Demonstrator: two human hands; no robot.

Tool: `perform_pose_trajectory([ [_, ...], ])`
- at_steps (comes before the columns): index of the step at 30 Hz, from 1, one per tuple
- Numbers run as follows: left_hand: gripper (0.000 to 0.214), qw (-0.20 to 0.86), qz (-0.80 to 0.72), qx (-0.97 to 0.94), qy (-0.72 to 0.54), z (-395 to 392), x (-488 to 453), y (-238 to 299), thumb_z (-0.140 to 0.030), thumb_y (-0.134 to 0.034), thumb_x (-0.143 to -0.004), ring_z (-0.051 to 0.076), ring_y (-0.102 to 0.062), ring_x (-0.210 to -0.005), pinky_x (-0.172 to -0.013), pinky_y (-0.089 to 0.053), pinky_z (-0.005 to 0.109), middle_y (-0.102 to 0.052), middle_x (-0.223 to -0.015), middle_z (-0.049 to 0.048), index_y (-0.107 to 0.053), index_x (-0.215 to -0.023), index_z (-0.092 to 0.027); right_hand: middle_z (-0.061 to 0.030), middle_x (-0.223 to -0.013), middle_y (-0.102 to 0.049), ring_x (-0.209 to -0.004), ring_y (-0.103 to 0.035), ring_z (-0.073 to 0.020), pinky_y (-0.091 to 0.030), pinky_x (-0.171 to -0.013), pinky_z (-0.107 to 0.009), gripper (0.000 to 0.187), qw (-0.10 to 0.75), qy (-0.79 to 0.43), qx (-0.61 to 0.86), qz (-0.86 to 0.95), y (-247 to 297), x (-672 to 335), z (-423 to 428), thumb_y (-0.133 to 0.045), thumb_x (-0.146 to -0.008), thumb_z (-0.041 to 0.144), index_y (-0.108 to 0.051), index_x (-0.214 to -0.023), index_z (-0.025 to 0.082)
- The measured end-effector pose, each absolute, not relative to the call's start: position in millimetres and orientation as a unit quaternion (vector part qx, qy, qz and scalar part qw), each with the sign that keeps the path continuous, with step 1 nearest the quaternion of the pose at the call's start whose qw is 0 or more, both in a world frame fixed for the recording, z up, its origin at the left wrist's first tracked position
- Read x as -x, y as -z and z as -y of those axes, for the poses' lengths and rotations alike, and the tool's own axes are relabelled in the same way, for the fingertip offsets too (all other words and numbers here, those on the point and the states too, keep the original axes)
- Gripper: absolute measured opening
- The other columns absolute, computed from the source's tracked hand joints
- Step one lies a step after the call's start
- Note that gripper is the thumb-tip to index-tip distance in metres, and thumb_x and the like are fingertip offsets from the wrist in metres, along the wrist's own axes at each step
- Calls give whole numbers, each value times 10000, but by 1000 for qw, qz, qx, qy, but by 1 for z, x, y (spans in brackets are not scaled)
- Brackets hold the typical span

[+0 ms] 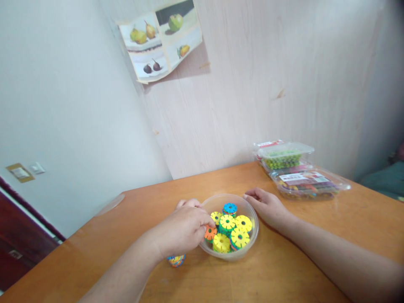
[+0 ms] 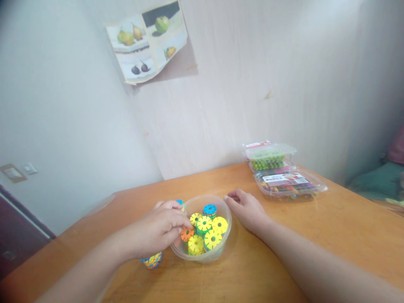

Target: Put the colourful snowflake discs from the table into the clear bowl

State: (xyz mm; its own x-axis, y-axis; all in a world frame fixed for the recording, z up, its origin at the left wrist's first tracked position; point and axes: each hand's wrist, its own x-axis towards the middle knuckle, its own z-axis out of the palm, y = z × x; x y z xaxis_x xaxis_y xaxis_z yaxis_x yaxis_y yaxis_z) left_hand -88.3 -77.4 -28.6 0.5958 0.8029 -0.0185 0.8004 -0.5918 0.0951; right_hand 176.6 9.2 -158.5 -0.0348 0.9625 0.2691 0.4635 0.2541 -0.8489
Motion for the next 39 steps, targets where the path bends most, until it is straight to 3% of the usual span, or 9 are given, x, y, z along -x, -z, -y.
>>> perform_pose_trajectory([
  [4, 340, 41, -442, -896, 5, 78, 85, 29, -117, -473, -791, 256, -473, -1139, -998, -292, 439, -745, -885, -21, -749, -811, -316, -65, -921, -747, -853, -690, -221, -506, -734, -306, 393, 430, -285, 540, 665, 156, -177, -7, -531, -850, 550, -671, -965, 201],
  [11, 319, 29, -452, -891, 18, 81, 78, 24, -114, -491, -761, 244, -497, -1091, -1057, -229, 476, -761, -852, -21, -749, -753, -301, -56, -907, -749, -850, -693, -216, -509, -734, -306, 387, 435, -295, 534, 662, 155, -176, -6, -536, -853, 538, -674, -979, 199],
  [19, 342, 50, -465, -884, 8, 81, 80, 27, -101, -493, -746, 257, -457, -1206, -1136, 10, 602, -742, -848, -33, -744, -783, -330, -58, -910, -748, -851, -691, -221, -509, -734, -308, 389, 434, -292, 535, 663, 158, -177, -8, -539, -850, 541, -673, -974, 197],
  [21, 331, 53, -463, -884, -11, 82, 83, 24, -113, -495, -764, 247, -480, -1178, -1139, -24, 600, -734, -890, -33, -737, -831, -329, -58, -913, -749, -854, -692, -222, -509, -738, -309, 391, 434, -289, 536, 664, 158, -177, -8, -532, -853, 546, -671, -973, 200],
  [23, 299, 50, -468, -881, -48, 83, 91, 19, -137, -486, -791, 225, -524, -1093, -1125, -187, 533, -716, -915, -15, -724, -865, -302, -58, -918, -750, -856, -692, -223, -509, -738, -308, 392, 433, -288, 538, 664, 158, -177, -8, -526, -854, 548, -670, -971, 203],
  [26, 245, 46, -501, -857, -111, 82, 113, 12, -189, -468, -814, 210, -566, -963, -945, -414, 386, -690, -899, 26, -704, -862, -239, -61, -928, -752, -861, -691, -225, -508, -733, -305, 393, 433, -286, 541, 662, 158, -177, -7, -527, -849, 554, -672, -963, 207],
  [32, 239, 66, -600, -788, -126, 77, 168, 19, -302, -493, -824, 228, -596, -955, -872, -459, 369, -695, -979, 50, -685, -931, -206, -58, -928, -749, -857, -687, -222, -505, -720, -304, 402, 430, -295, 541, 660, 157, -177, -7, -523, -851, 563, -663, -981, 209],
  [39, 320, 184, -585, -781, -124, 73, 175, 42, -341, -634, -741, 239, -599, -1066, -962, -447, 363, -692, -1086, 64, -673, -1020, -190, -60, -910, -748, -839, -688, -230, -507, -692, -307, 415, 426, -299, 544, 658, 159, -177, -7, -523, -842, 572, -667, -970, 204],
])
